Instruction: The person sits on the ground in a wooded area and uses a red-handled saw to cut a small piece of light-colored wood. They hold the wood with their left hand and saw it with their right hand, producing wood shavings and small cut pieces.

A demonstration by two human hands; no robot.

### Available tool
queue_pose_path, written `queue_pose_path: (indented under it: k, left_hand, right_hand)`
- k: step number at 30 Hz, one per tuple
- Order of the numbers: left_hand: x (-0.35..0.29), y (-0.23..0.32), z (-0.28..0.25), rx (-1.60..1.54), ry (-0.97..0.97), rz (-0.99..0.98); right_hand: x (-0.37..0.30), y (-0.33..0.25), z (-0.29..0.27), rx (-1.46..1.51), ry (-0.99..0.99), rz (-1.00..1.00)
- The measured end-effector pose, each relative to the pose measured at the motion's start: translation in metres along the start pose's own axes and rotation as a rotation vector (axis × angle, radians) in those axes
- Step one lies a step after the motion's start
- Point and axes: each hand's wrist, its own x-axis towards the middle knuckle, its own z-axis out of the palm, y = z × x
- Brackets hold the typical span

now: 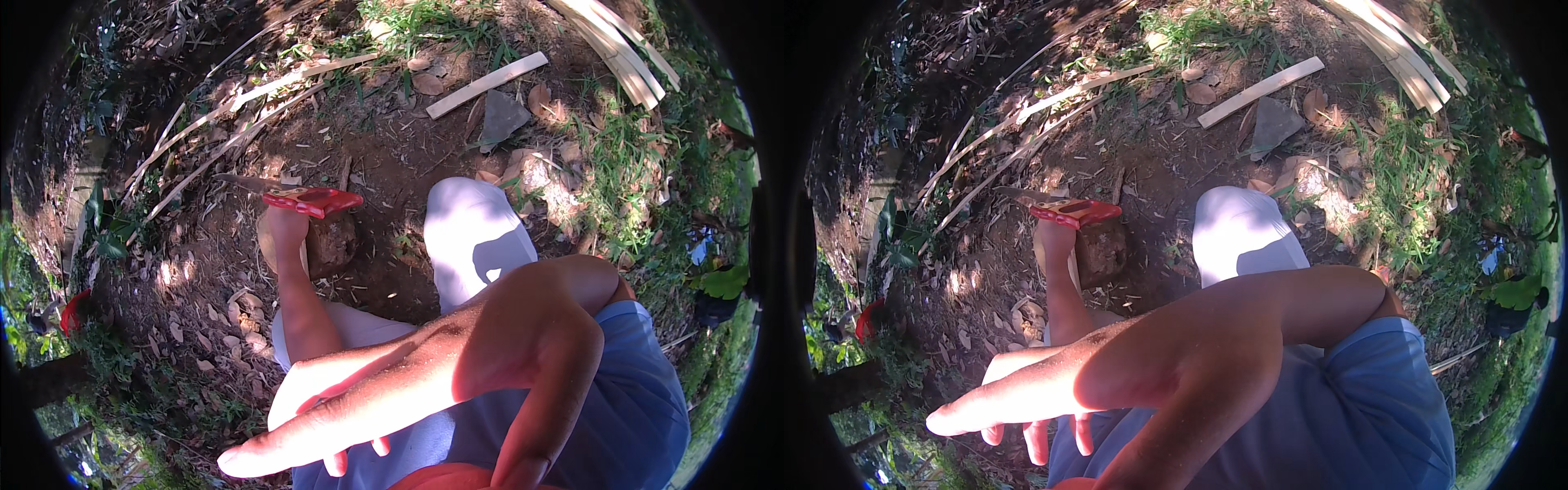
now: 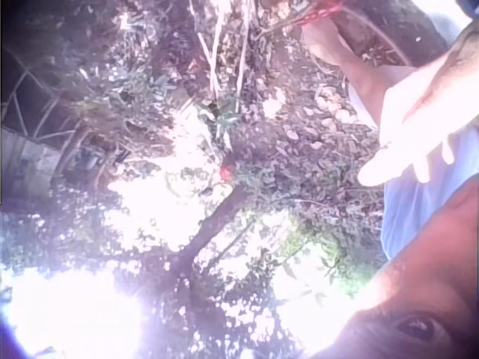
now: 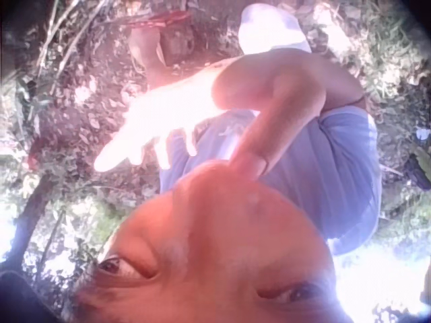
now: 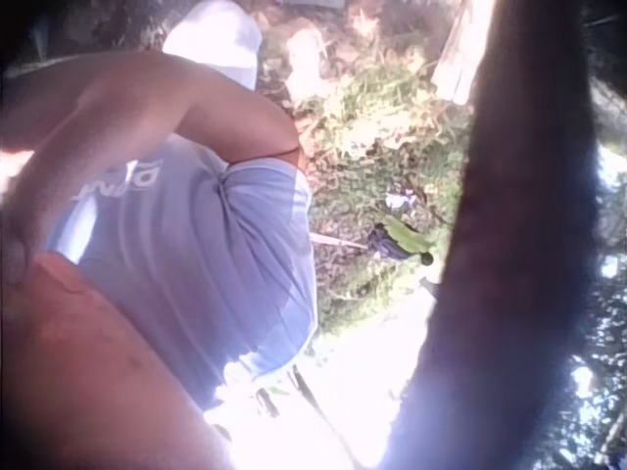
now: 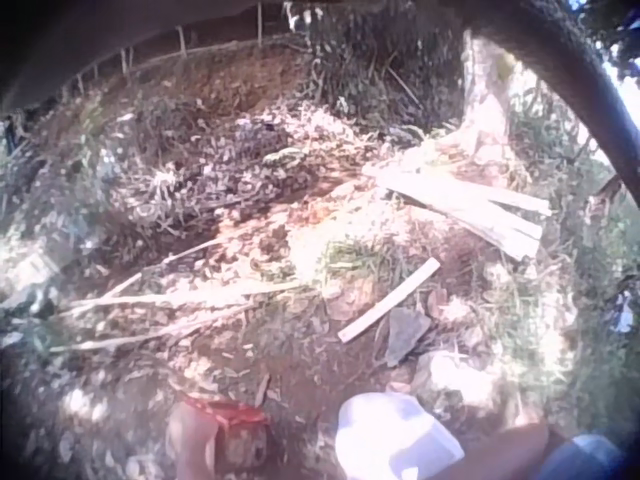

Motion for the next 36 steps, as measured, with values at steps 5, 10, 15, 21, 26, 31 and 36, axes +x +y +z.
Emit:
queue_pose_path:
  k: [5,10,15,21,26,31,36]
  left_hand:
    - [-0.001,-0.006,-0.001,-0.080,-0.004,-0.062]
    - [0.004,-0.016,0.002,-0.109,-0.093,-0.096]
    - [0.000,-0.010,0.000,-0.132,-0.030,-0.110]
    - [0.004,0.004,-0.002,-0.225,-0.079,-0.088]
    - [0.003,-0.011,-0.001,-0.226,-0.048,-0.160]
    - [0.011,0.003,0.004,-0.018,-0.085,-0.293]
    - [0.004,-0.007,0.001,-0.032,-0.021,-0.304]
  right_hand:
    - [0.008,-0.026,-0.006,0.024,-0.111,0.163]
    - [0.025,-0.060,-0.009,0.240,0.022,0.433]
    - [0.015,-0.043,0.009,-0.184,-0.043,0.440]
    - [0.008,0.014,0.009,-0.088,-0.008,0.061]
    - [0.015,0.004,-0.013,-0.061,-0.189,0.099]
    - [-0.022,-0.003,-0.044,-0.451,0.248,0.425]
    - [-0.051,0.027,-0.057,-1.675,0.379,0.663]
